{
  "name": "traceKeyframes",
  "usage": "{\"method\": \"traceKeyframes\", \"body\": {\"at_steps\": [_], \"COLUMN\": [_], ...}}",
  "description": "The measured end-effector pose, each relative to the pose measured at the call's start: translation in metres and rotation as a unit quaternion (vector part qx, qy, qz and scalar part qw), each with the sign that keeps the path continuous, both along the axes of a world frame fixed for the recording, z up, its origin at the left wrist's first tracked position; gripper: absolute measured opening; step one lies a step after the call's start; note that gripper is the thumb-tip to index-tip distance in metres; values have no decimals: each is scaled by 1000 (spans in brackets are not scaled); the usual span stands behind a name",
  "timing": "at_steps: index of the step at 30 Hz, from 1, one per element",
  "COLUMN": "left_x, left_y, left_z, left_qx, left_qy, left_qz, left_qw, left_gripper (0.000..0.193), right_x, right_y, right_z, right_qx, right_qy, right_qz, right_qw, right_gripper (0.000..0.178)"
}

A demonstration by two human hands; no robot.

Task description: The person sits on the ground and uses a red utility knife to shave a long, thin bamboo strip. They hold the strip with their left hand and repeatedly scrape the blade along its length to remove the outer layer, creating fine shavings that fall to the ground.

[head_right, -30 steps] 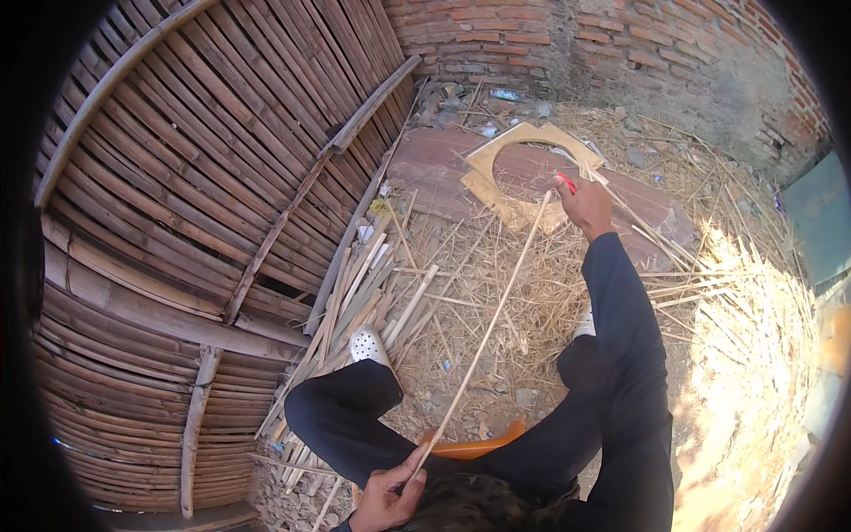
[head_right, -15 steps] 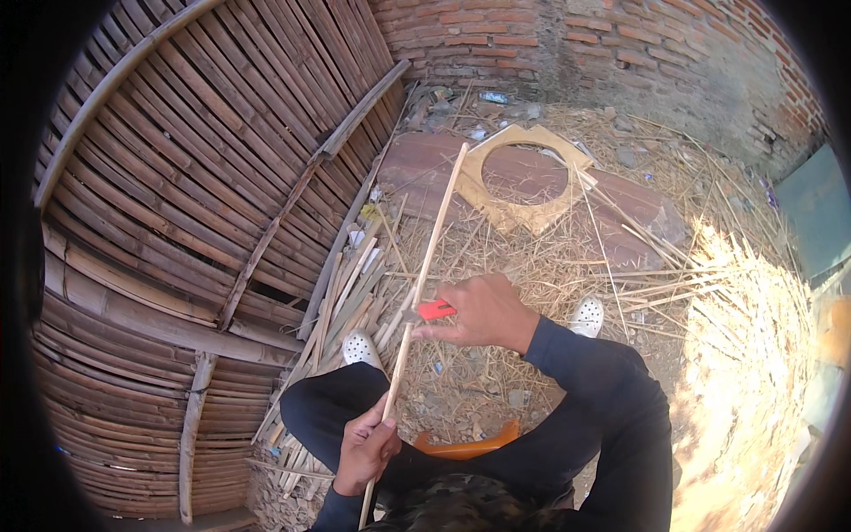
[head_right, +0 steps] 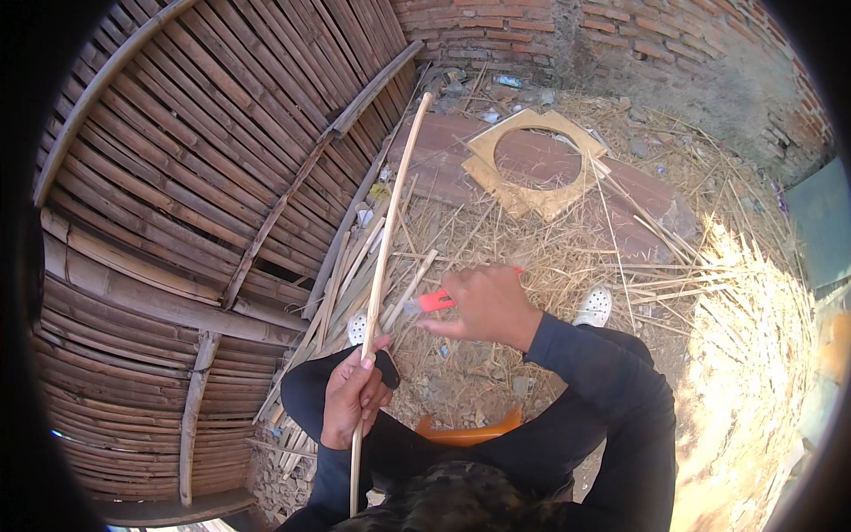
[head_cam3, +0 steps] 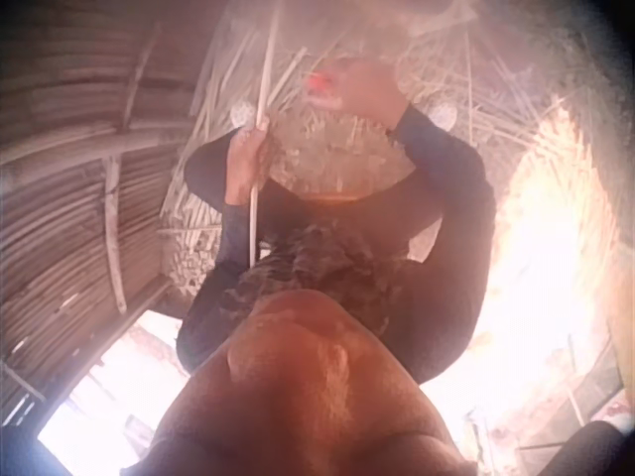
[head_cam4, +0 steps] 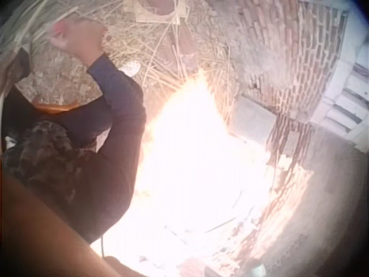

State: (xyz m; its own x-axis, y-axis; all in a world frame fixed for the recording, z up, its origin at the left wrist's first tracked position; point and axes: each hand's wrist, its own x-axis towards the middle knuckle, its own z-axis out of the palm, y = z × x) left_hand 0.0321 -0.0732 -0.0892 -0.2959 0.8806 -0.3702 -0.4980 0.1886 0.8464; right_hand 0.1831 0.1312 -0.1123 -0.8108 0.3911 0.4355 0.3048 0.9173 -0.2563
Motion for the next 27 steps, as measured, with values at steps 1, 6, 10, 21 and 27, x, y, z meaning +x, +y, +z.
{"method": "traceKeyframes", "body": {"at_steps": [1,6,10,21,27], "left_x": [-4,-5,0,4,21], "left_y": [5,20,23,7,9], "left_z": [-4,-16,-21,-13,3], "left_qx": [0,-23,-40,-42,1], "left_qy": [0,10,16,75,143], "left_qz": [1,-23,-27,-10,-37], "left_qw": [1000,999,999,996,989], "left_gripper": [41,29,17,27,46], "right_x": [-3,-11,-16,9,-3], "right_y": [-4,-28,-30,42,-1], "right_z": [-5,-13,-16,9,3], "right_qx": [5,35,43,-32,-73], "right_qy": [8,11,18,-53,-13], "right_qz": [12,49,49,-243,-26], "right_qw": [1000,998,998,968,997], "right_gripper": [60,50,46,58,60]}}
